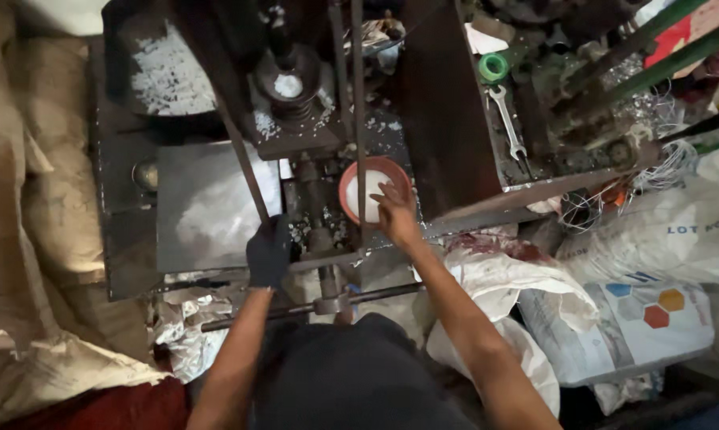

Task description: The person operates a manual press machine by repeatedly placing a metal block under the press, pulling a lever to activate the press, and then removing the block. The person wears a black glove on the left hand and uses both hands to handle the block and operate the lever.

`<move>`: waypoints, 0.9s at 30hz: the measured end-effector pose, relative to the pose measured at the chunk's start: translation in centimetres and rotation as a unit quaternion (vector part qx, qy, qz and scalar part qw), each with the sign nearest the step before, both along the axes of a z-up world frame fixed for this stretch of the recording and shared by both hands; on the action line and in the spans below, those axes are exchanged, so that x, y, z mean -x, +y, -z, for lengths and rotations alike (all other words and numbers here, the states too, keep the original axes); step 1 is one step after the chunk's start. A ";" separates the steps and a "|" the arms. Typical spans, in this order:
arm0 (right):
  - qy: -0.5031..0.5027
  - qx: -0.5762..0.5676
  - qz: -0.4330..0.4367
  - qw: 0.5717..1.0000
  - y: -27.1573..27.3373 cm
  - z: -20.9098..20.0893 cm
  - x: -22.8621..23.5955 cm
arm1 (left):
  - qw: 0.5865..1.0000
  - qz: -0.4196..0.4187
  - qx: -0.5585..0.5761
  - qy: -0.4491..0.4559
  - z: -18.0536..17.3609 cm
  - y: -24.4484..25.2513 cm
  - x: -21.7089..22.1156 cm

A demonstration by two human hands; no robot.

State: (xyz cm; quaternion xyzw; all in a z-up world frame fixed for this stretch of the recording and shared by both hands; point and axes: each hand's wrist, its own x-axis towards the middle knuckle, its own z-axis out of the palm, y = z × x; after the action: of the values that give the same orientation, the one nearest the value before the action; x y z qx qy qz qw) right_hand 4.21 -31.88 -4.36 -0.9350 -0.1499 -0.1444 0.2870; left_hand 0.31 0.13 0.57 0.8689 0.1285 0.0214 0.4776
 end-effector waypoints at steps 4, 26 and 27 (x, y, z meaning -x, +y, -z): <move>-0.044 -0.062 0.045 0.996 -2.9 -4.0 3.9 | 0.996 0.078 0.029 0.009 -0.2 3.2 3.6; 0.094 -0.864 0.326 0.372 -6.7 2.7 15.7 | 0.900 0.297 -0.302 0.099 8.1 13.8 10.7; 0.094 -0.839 0.348 0.409 -6.4 1.7 15.2 | 0.925 0.204 -0.321 0.027 9.4 13.3 10.9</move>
State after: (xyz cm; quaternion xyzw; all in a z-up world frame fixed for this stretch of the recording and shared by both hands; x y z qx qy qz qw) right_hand -10.99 -38.26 -6.07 -0.2070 0.4120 -0.1967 0.8653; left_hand -10.59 13.43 -8.78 0.9833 -0.0518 -0.0601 0.1637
